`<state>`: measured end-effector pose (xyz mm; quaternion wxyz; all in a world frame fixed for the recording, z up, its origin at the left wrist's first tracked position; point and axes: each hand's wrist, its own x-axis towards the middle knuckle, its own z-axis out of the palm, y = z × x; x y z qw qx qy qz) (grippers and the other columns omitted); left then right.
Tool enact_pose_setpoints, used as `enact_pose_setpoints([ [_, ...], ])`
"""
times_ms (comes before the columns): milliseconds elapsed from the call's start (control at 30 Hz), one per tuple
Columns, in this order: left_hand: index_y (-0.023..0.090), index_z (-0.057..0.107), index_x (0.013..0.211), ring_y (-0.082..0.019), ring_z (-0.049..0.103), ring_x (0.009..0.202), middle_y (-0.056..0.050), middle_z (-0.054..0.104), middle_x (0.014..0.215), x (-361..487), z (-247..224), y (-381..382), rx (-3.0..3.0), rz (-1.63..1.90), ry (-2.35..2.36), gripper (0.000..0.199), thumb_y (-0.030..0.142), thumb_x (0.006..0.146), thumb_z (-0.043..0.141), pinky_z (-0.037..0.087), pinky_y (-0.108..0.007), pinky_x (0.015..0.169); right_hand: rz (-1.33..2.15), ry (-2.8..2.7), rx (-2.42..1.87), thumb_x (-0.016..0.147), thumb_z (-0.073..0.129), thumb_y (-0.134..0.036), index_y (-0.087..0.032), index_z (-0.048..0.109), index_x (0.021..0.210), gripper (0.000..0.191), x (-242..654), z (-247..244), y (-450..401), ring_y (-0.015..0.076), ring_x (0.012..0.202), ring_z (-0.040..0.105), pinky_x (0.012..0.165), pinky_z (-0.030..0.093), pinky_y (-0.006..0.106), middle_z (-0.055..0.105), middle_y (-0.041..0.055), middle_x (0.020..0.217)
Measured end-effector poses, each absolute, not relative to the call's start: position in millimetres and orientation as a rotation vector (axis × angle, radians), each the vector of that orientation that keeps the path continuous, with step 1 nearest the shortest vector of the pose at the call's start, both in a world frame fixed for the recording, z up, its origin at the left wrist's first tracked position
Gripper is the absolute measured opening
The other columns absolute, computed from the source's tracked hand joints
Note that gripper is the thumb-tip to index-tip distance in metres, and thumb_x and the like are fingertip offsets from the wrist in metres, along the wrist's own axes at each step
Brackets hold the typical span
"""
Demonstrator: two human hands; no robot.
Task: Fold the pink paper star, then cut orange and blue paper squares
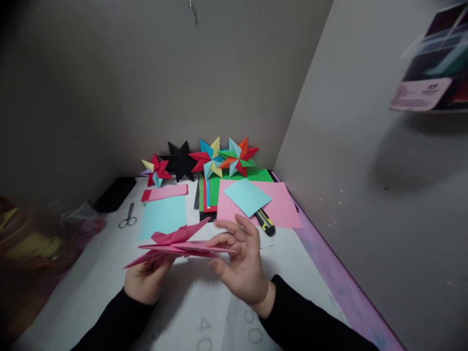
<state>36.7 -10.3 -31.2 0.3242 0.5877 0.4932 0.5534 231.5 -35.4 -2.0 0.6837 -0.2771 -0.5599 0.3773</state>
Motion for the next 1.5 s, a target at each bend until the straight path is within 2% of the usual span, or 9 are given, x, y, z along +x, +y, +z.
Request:
enact_pose_setpoints([
  [133, 0.018, 0.075, 0.081, -0.023, 0.069, 0.077, -0.003, 0.076, 0.080, 33.5, -33.9, -7.2, 1.509, 1.415, 1.321, 0.016, 0.025, 0.069, 0.067, 0.053, -0.032, 0.074, 1.186, -1.457, -0.598, 0.070, 0.074, -0.044, -0.029, 0.045, 0.127, 0.066, 248.3, 0.0, -29.5, 0.0225, 0.106, 0.061, 0.097, 0.044, 0.043, 0.069, 0.0072, 0.103],
  [300, 0.018, 0.075, 0.077, -0.022, 0.068, 0.072, -0.002, 0.075, 0.074, 31.6, -29.7, -5.4, 1.518, 1.357, 1.321, 0.015, 0.026, 0.067, 0.066, 0.052, -0.031, 0.072, 1.418, -1.613, -0.569, 0.066, 0.075, -0.051, -0.027, 0.040, 0.136, 0.082, 269.4, 5.0, -14.3, 0.0260, 0.118, 0.054, 0.106, 0.030, 0.049, 0.063, 0.0119, 0.121],
  [533, 0.017, 0.073, 0.066, -0.019, 0.064, 0.065, 0.000, 0.072, 0.065, 32.3, -17.9, -4.2, 1.436, 1.249, 1.322, 0.010, 0.026, 0.066, 0.069, 0.048, -0.026, 0.064, 1.639, -1.988, -0.484, 0.057, 0.077, -0.056, -0.023, 0.046, 0.133, 0.088, 294.4, 24.6, 3.3, 0.0282, 0.131, 0.038, 0.109, 0.023, 0.045, 0.044, 0.0114, 0.141],
  [700, 0.014, 0.067, 0.062, -0.010, 0.050, 0.049, 0.003, 0.061, 0.051, 33.8, -30.1, 1.5, 1.078, 1.225, 1.198, 0.020, 0.032, 0.063, 0.075, 0.039, -0.021, 0.050, 1.801, -1.572, -0.409, 0.051, 0.077, -0.062, -0.017, 0.044, 0.135, 0.101, 278.7, 6.0, -3.5, 0.0303, 0.131, 0.038, 0.107, 0.026, 0.047, 0.043, 0.0175, 0.139],
  [833, 0.012, 0.067, 0.071, -0.010, 0.051, 0.048, 0.002, 0.063, 0.056, 40.1, -42.1, 1.2, 0.802, 1.219, 1.142, 0.032, 0.038, 0.057, 0.080, 0.038, -0.022, 0.050, 1.798, -1.237, -0.346, 0.046, 0.080, -0.061, -0.020, 0.036, 0.138, 0.110, 250.7, -11.7, -9.0, 0.0311, 0.124, 0.045, 0.102, 0.033, 0.046, 0.045, 0.0184, 0.137],
  [1067, 0.013, 0.068, 0.067, -0.011, 0.054, 0.051, 0.002, 0.065, 0.055, 51.5, -35.2, -9.2, 0.857, 1.289, 1.143, 0.027, 0.036, 0.057, 0.080, 0.044, -0.023, 0.055, 1.601, -1.124, -0.652, 0.072, 0.072, -0.044, -0.019, 0.058, 0.116, 0.053, 229.0, -34.4, -12.0, 0.0267, 0.107, 0.058, 0.091, 0.044, 0.041, 0.063, 0.0126, 0.115],
  [1333, 0.013, 0.072, 0.067, -0.013, 0.059, 0.053, -0.001, 0.069, 0.059, 42.2, -33.5, -5.8, 1.022, 1.268, 1.240, 0.021, 0.033, 0.062, 0.075, 0.047, -0.023, 0.056, 1.874, -1.460, -0.446, 0.047, 0.080, -0.060, -0.018, 0.048, 0.131, 0.100, 265.8, -7.6, -7.1, 0.0321, 0.122, 0.047, 0.101, 0.034, 0.046, 0.053, 0.0158, 0.128],
  [1400, 0.013, 0.074, 0.069, -0.016, 0.062, 0.056, -0.004, 0.072, 0.062, 39.7, -33.5, -5.6, 1.097, 1.241, 1.290, 0.021, 0.034, 0.064, 0.073, 0.048, -0.024, 0.057, 1.851, -1.548, -0.477, 0.048, 0.080, -0.059, -0.018, 0.049, 0.131, 0.098, 271.3, 3.1, -3.9, 0.0317, 0.122, 0.046, 0.103, 0.032, 0.047, 0.051, 0.0148, 0.131],
  [1500, 0.014, 0.074, 0.065, -0.018, 0.064, 0.057, -0.004, 0.072, 0.060, 39.1, -31.2, -8.1, 1.266, 1.203, 1.339, 0.020, 0.034, 0.067, 0.070, 0.048, -0.025, 0.057, 1.646, -1.738, -0.721, 0.065, 0.076, -0.047, -0.018, 0.057, 0.123, 0.067, 269.8, 11.9, -1.6, 0.0265, 0.113, 0.054, 0.098, 0.040, 0.042, 0.059, 0.0111, 0.122],
])
